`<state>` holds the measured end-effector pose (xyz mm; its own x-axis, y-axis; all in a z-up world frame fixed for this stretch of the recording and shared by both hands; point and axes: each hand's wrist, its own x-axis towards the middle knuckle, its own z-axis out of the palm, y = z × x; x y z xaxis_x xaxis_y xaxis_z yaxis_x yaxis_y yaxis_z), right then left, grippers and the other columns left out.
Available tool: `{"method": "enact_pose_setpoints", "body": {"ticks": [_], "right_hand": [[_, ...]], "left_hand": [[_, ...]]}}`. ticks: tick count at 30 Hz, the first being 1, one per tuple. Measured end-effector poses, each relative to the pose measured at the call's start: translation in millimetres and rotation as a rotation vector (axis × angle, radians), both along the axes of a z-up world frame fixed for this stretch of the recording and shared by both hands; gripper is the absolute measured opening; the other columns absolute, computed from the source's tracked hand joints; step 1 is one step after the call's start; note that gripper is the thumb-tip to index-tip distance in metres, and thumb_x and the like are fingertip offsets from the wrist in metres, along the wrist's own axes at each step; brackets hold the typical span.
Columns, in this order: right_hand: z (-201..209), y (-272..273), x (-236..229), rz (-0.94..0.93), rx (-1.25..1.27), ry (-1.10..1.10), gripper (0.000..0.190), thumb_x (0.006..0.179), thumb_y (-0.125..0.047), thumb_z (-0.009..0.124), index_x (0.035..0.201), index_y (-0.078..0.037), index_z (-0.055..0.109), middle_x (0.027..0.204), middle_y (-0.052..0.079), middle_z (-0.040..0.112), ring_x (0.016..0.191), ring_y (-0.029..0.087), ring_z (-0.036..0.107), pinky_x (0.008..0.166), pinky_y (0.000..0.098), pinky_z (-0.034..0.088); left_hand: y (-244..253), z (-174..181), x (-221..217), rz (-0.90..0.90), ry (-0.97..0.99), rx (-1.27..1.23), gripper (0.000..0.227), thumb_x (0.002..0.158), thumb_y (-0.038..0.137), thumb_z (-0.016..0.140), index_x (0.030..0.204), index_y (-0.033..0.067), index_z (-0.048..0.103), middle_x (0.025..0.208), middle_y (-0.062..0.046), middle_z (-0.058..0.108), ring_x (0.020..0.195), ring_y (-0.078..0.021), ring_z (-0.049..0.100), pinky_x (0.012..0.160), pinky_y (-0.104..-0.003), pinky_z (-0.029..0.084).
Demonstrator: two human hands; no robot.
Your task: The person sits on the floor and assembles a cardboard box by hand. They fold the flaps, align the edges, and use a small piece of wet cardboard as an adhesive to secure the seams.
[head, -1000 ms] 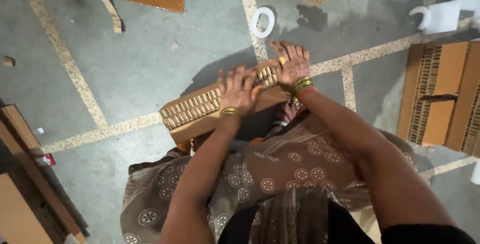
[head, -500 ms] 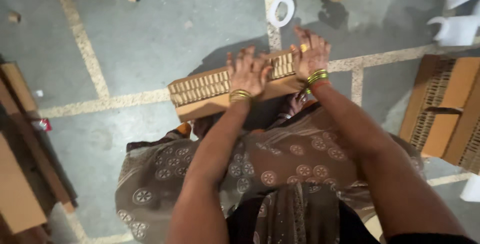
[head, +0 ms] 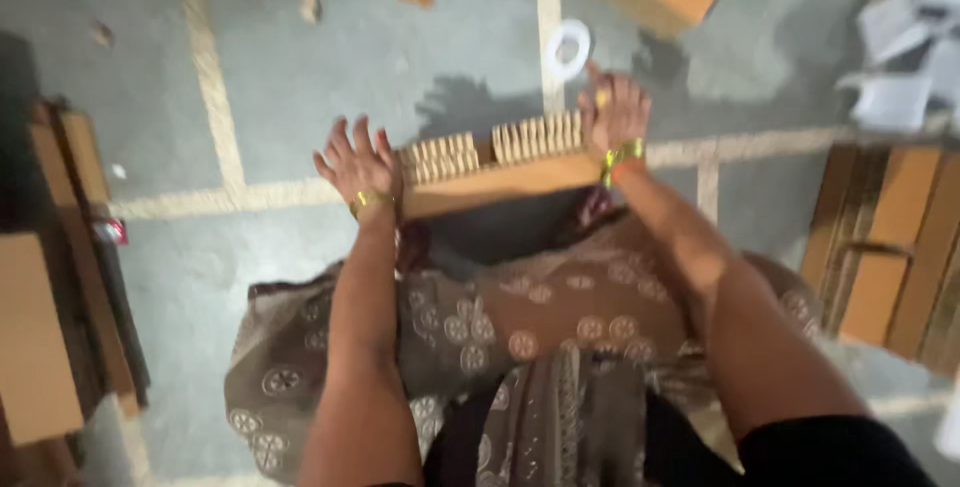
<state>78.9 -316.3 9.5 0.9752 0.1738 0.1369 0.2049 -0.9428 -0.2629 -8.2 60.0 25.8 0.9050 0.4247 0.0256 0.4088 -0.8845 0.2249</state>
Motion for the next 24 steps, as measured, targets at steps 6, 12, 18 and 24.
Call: {"method": "enact_pose_setpoints", "body": {"ticks": [6, 12, 18, 24], "right_hand": [[-16.7, -9.4, 3.3, -0.248, 0.226, -0.069, 0.060, 0.091, -0.031, 0.059, 0.150, -0.020, 0.051, 0.134, 0.018, 0.057, 0.122, 0.040, 0.051, 0.097, 0.0566, 0.041], [-61.7, -75.0, 22.0, -0.652, 0.399, 0.716, 0.067, 0.097, -0.057, 0.045, 0.150, -0.015, 0.049, 0.140, 0.019, 0.052, 0.124, 0.041, 0.053, 0.094, 0.0586, 0.051], [-42.7, -38.1, 12.3, -0.602, 0.726, 0.963, 0.091, 0.100, -0.080, 0.038, 0.151, -0.004, 0.044, 0.148, 0.021, 0.042, 0.130, 0.042, 0.049, 0.087, 0.0593, 0.060], [8.1, -22.8, 12.4, -0.657, 1.128, 0.893, 0.084, 0.086, -0.077, 0.037, 0.140, -0.016, 0.057, 0.137, 0.011, 0.066, 0.125, 0.029, 0.068, 0.089, 0.0525, 0.061]], "left_hand": [[24.4, -21.0, 0.0, 0.416, -0.177, -0.360, 0.046, 0.101, 0.047, 0.041, 0.131, 0.0221, 0.066, 0.142, -0.013, 0.055, 0.128, -0.0341, 0.055, 0.109, -0.050, 0.042], [85.7, -80.5, -14.8, 0.744, 0.257, -0.714, 0.093, 0.100, 0.073, 0.013, 0.135, 0.0058, 0.067, 0.131, -0.021, 0.069, 0.122, -0.0381, 0.064, 0.106, -0.050, 0.049], [81.4, -108.3, 9.6, 0.802, 0.272, -0.972, 0.105, 0.094, 0.080, 0.014, 0.139, -0.0056, 0.055, 0.138, -0.021, 0.062, 0.123, -0.0353, 0.062, 0.104, -0.046, 0.049], [81.5, -60.4, -0.2, 0.768, -0.122, -1.299, 0.102, 0.087, 0.081, 0.024, 0.139, 0.0017, 0.061, 0.135, -0.014, 0.064, 0.117, -0.0291, 0.063, 0.102, -0.047, 0.048]]}}
